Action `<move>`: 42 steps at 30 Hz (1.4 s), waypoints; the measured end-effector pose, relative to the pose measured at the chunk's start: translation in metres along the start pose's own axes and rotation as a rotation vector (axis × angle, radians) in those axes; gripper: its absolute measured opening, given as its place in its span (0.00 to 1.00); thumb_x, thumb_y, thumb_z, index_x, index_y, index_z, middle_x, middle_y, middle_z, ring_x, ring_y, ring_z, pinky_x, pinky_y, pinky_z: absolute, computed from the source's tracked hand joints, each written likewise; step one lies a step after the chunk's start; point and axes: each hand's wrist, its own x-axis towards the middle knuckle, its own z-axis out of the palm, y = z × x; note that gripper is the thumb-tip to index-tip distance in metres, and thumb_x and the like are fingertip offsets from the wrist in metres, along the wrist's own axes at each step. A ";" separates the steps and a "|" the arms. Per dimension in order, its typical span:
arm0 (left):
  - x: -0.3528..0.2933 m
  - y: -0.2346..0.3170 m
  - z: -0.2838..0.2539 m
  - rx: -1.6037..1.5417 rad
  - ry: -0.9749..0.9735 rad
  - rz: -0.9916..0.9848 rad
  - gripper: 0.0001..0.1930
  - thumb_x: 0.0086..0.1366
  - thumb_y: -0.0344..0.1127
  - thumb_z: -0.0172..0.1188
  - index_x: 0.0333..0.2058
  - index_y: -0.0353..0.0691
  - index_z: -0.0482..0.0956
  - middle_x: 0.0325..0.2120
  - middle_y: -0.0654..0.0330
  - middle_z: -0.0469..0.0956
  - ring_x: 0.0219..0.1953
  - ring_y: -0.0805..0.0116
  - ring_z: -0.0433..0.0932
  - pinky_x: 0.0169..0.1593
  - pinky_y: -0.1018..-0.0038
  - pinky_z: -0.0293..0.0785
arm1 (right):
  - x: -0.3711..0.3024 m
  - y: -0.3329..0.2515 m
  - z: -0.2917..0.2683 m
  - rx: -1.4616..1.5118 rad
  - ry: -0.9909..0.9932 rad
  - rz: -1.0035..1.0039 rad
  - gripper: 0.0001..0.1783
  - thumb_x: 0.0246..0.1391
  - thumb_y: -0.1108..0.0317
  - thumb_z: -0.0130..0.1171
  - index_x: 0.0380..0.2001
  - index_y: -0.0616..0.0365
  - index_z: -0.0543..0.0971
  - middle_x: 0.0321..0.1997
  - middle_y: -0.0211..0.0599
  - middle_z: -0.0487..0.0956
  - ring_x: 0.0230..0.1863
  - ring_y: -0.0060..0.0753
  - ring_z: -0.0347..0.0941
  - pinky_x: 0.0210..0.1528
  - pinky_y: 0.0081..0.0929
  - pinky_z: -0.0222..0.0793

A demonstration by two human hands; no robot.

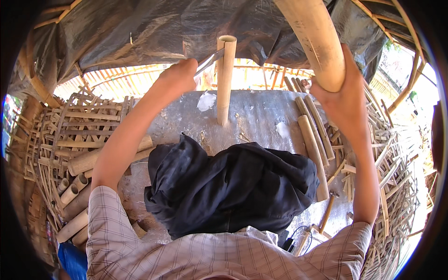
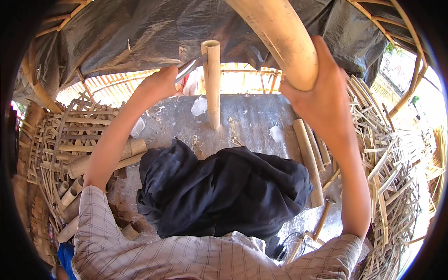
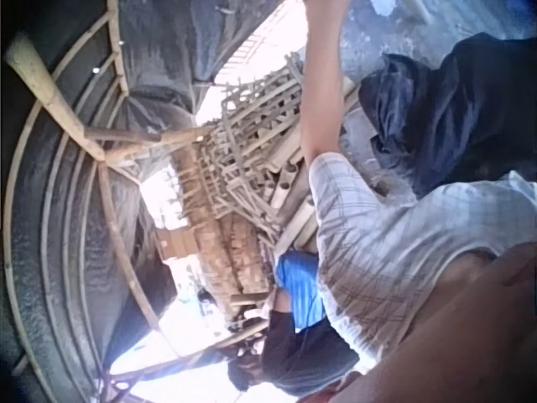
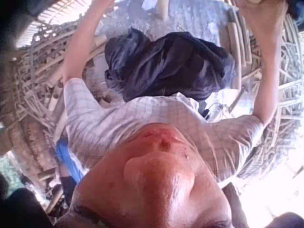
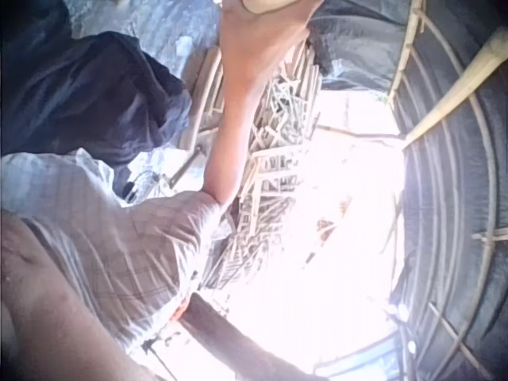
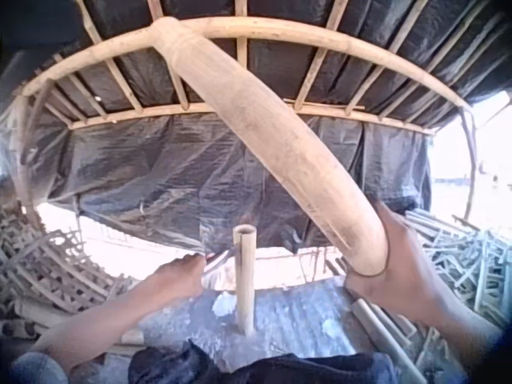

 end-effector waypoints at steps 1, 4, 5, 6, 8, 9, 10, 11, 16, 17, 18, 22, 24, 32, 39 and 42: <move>0.000 -0.003 -0.001 -0.009 0.012 0.018 0.16 0.60 0.28 0.61 0.46 0.32 0.72 0.47 0.37 0.78 0.51 0.38 0.81 0.53 0.50 0.77 | -0.005 0.009 0.012 0.031 0.027 -0.016 0.36 0.44 0.71 0.70 0.59 0.71 0.72 0.45 0.66 0.83 0.47 0.59 0.84 0.51 0.46 0.77; 0.001 -0.005 0.002 -0.020 -0.026 0.039 0.16 0.60 0.28 0.62 0.46 0.32 0.73 0.47 0.37 0.79 0.51 0.38 0.81 0.53 0.51 0.77 | -0.037 0.029 0.042 -0.045 -0.538 0.153 0.38 0.43 0.68 0.71 0.59 0.72 0.72 0.46 0.67 0.83 0.48 0.63 0.82 0.54 0.48 0.76; 0.002 -0.003 0.006 -0.022 -0.054 0.045 0.16 0.60 0.28 0.62 0.46 0.32 0.73 0.47 0.38 0.79 0.51 0.39 0.81 0.53 0.51 0.77 | -0.044 0.037 0.049 -0.061 -0.547 0.157 0.38 0.42 0.68 0.71 0.58 0.71 0.72 0.46 0.67 0.83 0.49 0.65 0.82 0.54 0.48 0.75; 0.006 0.004 0.010 0.008 -0.021 0.011 0.17 0.60 0.29 0.63 0.47 0.32 0.73 0.48 0.38 0.79 0.51 0.39 0.82 0.53 0.51 0.78 | -0.047 0.045 0.054 -0.071 -0.542 0.156 0.38 0.42 0.67 0.71 0.57 0.71 0.73 0.46 0.67 0.82 0.49 0.66 0.81 0.55 0.49 0.75; 0.000 0.004 0.012 0.034 -0.027 0.014 0.18 0.60 0.29 0.62 0.48 0.32 0.73 0.48 0.38 0.79 0.51 0.39 0.82 0.53 0.51 0.78 | -0.055 0.058 0.052 -0.145 -0.474 0.141 0.37 0.41 0.65 0.71 0.55 0.71 0.73 0.44 0.68 0.82 0.50 0.67 0.81 0.56 0.49 0.73; 0.002 0.006 0.010 0.034 -0.010 0.015 0.18 0.60 0.28 0.62 0.48 0.32 0.73 0.48 0.38 0.79 0.51 0.39 0.82 0.53 0.51 0.78 | -0.046 0.052 0.041 -0.138 -0.472 0.127 0.35 0.42 0.65 0.71 0.53 0.70 0.74 0.42 0.67 0.82 0.49 0.67 0.80 0.55 0.50 0.73; -0.001 0.002 0.013 0.031 -0.001 -0.009 0.18 0.60 0.28 0.61 0.49 0.32 0.73 0.48 0.38 0.79 0.51 0.40 0.82 0.54 0.50 0.78 | -0.038 0.037 0.032 -0.108 -0.483 0.116 0.33 0.43 0.64 0.70 0.52 0.68 0.74 0.41 0.66 0.82 0.49 0.68 0.80 0.55 0.52 0.73; -0.001 -0.002 0.012 0.037 -0.004 -0.020 0.18 0.60 0.28 0.61 0.49 0.32 0.73 0.48 0.38 0.79 0.51 0.39 0.82 0.54 0.50 0.78 | -0.030 0.023 0.023 -0.078 -0.494 0.106 0.31 0.44 0.64 0.70 0.50 0.67 0.74 0.39 0.65 0.82 0.48 0.68 0.79 0.54 0.53 0.73; 0.004 0.005 0.004 0.054 -0.046 -0.032 0.18 0.60 0.28 0.61 0.49 0.33 0.73 0.48 0.38 0.79 0.51 0.39 0.82 0.54 0.51 0.78 | 0.002 0.003 0.008 0.156 -0.122 0.078 0.31 0.47 0.70 0.69 0.55 0.66 0.74 0.42 0.56 0.84 0.44 0.50 0.83 0.49 0.42 0.77; 0.005 0.005 0.006 0.055 -0.046 -0.026 0.18 0.61 0.30 0.62 0.49 0.32 0.73 0.47 0.38 0.79 0.51 0.39 0.82 0.53 0.51 0.78 | -0.005 0.008 0.018 0.185 -0.140 0.102 0.31 0.47 0.69 0.69 0.55 0.65 0.73 0.41 0.58 0.84 0.43 0.54 0.83 0.49 0.43 0.77; 0.004 0.000 0.004 0.062 -0.040 -0.031 0.19 0.62 0.32 0.63 0.49 0.31 0.73 0.46 0.37 0.80 0.50 0.39 0.82 0.52 0.52 0.78 | -0.017 0.015 0.036 0.224 -0.157 0.117 0.31 0.48 0.68 0.69 0.55 0.65 0.72 0.40 0.59 0.84 0.43 0.58 0.83 0.48 0.45 0.77; 0.000 0.004 0.014 0.020 -0.125 -0.033 0.17 0.63 0.32 0.62 0.48 0.32 0.73 0.45 0.37 0.80 0.50 0.39 0.82 0.51 0.51 0.78 | -0.060 0.058 0.068 -0.072 -0.564 0.130 0.35 0.46 0.66 0.70 0.57 0.65 0.71 0.45 0.64 0.82 0.51 0.61 0.79 0.57 0.51 0.72; -0.009 -0.004 0.020 0.020 -0.067 -0.007 0.16 0.63 0.31 0.61 0.48 0.32 0.73 0.45 0.36 0.80 0.50 0.39 0.82 0.51 0.51 0.77 | -0.064 0.055 0.062 -0.080 -0.563 0.219 0.37 0.43 0.65 0.71 0.58 0.65 0.71 0.48 0.66 0.81 0.56 0.61 0.76 0.62 0.53 0.68; -0.003 -0.001 0.006 0.031 -0.070 -0.057 0.20 0.61 0.28 0.60 0.53 0.33 0.73 0.48 0.42 0.80 0.51 0.44 0.83 0.53 0.53 0.80 | -0.008 0.013 0.032 0.125 -0.110 0.061 0.29 0.44 0.66 0.70 0.49 0.65 0.72 0.38 0.63 0.83 0.40 0.64 0.83 0.42 0.52 0.76; -0.003 -0.006 0.037 -0.051 -0.127 -0.062 0.17 0.64 0.33 0.63 0.47 0.31 0.72 0.45 0.37 0.81 0.47 0.38 0.83 0.50 0.50 0.78 | -0.066 0.076 0.086 -0.148 -0.656 0.151 0.43 0.41 0.64 0.74 0.61 0.69 0.71 0.44 0.61 0.82 0.44 0.56 0.82 0.52 0.42 0.76; 0.004 -0.020 0.039 -0.037 -0.033 -0.064 0.16 0.63 0.31 0.61 0.48 0.31 0.72 0.46 0.37 0.80 0.49 0.38 0.83 0.52 0.50 0.79 | -0.054 0.064 0.074 -0.033 -0.571 0.115 0.37 0.41 0.63 0.72 0.55 0.66 0.73 0.41 0.62 0.83 0.43 0.64 0.81 0.49 0.49 0.75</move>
